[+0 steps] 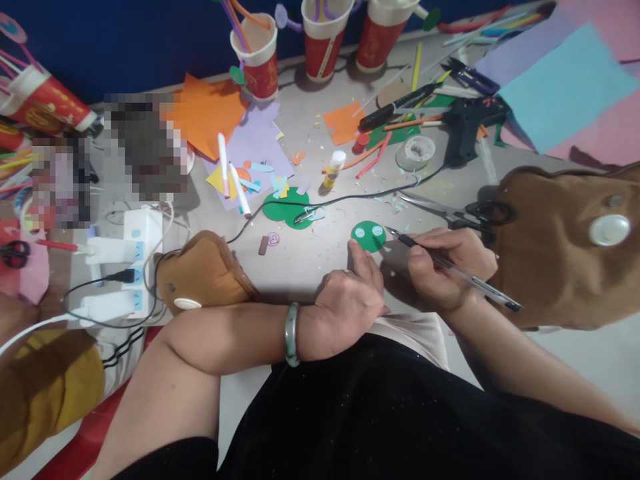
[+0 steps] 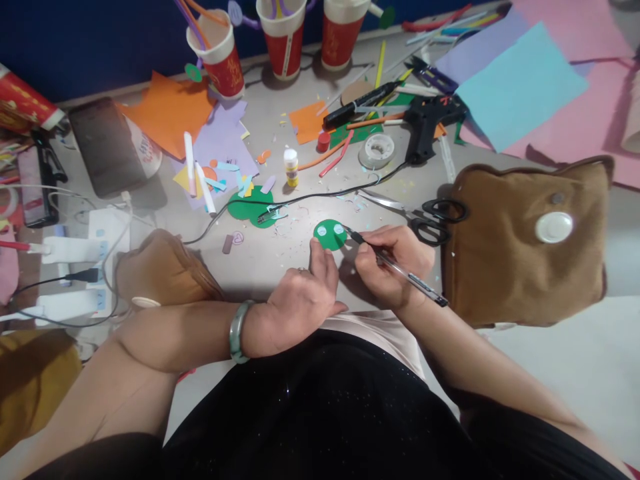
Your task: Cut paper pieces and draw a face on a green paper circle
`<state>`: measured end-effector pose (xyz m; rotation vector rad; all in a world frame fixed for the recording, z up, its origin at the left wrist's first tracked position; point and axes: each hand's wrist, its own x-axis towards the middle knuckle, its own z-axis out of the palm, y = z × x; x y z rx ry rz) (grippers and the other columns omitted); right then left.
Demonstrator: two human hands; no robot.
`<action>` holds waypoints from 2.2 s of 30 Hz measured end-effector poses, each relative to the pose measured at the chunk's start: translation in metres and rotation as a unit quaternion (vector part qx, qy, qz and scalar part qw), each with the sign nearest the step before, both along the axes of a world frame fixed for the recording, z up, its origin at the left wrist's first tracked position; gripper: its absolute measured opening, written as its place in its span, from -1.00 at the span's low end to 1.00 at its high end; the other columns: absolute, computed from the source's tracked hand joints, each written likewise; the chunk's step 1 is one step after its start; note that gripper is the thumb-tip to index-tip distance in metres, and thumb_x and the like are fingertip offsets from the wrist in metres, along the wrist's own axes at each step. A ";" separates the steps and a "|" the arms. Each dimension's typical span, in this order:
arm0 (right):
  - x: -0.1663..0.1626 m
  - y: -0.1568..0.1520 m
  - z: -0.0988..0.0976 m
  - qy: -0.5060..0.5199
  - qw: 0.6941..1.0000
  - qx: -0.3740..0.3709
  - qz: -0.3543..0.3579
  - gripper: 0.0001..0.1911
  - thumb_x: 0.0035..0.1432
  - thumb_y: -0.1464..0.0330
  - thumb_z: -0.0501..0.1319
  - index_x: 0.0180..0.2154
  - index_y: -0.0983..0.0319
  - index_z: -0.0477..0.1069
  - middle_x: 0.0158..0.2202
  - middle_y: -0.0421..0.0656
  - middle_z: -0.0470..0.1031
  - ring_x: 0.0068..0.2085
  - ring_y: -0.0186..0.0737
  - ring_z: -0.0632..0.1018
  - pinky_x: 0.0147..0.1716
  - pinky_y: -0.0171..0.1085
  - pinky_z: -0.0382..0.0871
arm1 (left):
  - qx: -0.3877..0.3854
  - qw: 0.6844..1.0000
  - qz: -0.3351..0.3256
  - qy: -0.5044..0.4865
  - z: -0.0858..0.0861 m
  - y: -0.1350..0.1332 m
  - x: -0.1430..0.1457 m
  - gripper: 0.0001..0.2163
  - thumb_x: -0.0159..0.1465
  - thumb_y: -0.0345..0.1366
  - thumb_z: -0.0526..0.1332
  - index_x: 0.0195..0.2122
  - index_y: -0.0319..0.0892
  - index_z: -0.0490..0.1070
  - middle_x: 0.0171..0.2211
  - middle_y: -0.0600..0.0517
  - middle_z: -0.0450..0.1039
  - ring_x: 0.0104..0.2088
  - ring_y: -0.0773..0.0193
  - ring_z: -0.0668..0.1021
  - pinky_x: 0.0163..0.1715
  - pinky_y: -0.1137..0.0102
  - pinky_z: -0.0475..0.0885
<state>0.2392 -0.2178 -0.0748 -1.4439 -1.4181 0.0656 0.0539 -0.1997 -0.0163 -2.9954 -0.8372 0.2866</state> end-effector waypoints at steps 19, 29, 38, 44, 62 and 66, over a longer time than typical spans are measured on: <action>0.000 0.004 0.002 -0.053 0.986 -0.133 0.087 -0.91 0.20 0.40 0.33 -0.28 0.07 0.50 -0.39 -0.21 0.67 -0.49 -0.19 0.63 -0.48 -0.20 0.51 | -0.036 0.999 0.019 0.027 0.005 0.002 0.005 -0.22 0.52 0.13 0.19 0.48 -0.52 0.31 0.41 -0.67 0.29 -0.24 0.07 0.75 -0.44 0.36 0.55; -0.001 0.005 0.006 -0.041 0.985 -0.141 0.096 -0.94 0.21 0.39 0.32 -0.30 0.09 0.50 -0.43 -0.21 0.62 -0.51 -0.22 0.58 -0.50 -0.22 0.46 | -0.048 0.998 0.016 0.033 0.008 0.003 0.006 -0.23 0.53 0.11 0.18 0.48 -0.53 0.29 0.41 -0.67 0.27 -0.22 0.03 0.76 -0.44 0.35 0.56; -0.001 0.004 0.005 -0.061 0.981 -0.155 0.094 -0.92 0.23 0.38 0.30 -0.29 0.06 0.46 -0.44 -0.20 0.63 -0.52 -0.16 0.59 -0.50 -0.15 0.49 | -0.036 0.999 0.013 0.020 0.006 0.003 0.005 -0.23 0.51 0.11 0.21 0.47 -0.52 0.32 0.38 -0.67 0.33 -0.29 0.09 0.73 -0.46 0.35 0.55; -0.002 0.003 0.006 -0.058 0.984 -0.147 0.085 -0.95 0.22 0.37 0.30 -0.30 0.09 0.47 -0.40 -0.19 0.67 -0.49 -0.19 0.61 -0.46 -0.19 0.48 | -0.020 1.000 0.010 0.014 0.004 0.001 0.004 -0.20 0.49 0.14 0.23 0.45 -0.54 0.35 0.37 -0.69 0.34 -0.35 0.13 0.70 -0.46 0.35 0.55; -0.001 0.005 0.007 -0.061 0.981 -0.167 0.078 -0.96 0.20 0.34 0.29 -0.32 0.07 0.45 -0.42 -0.21 0.66 -0.51 -0.18 0.60 -0.50 -0.17 0.50 | -0.048 0.998 0.020 0.034 0.010 0.003 0.005 -0.25 0.54 0.09 0.18 0.49 -0.51 0.29 0.43 -0.67 0.25 -0.20 0.04 0.75 -0.41 0.35 0.57; 0.000 0.004 0.005 -0.043 0.980 -0.174 0.092 -0.93 0.21 0.37 0.31 -0.29 0.06 0.48 -0.40 -0.20 0.65 -0.48 -0.15 0.60 -0.46 -0.15 0.53 | -0.044 0.998 0.018 0.035 0.010 0.003 0.006 -0.23 0.53 0.11 0.18 0.48 -0.53 0.30 0.42 -0.68 0.26 -0.25 0.08 0.74 -0.42 0.36 0.57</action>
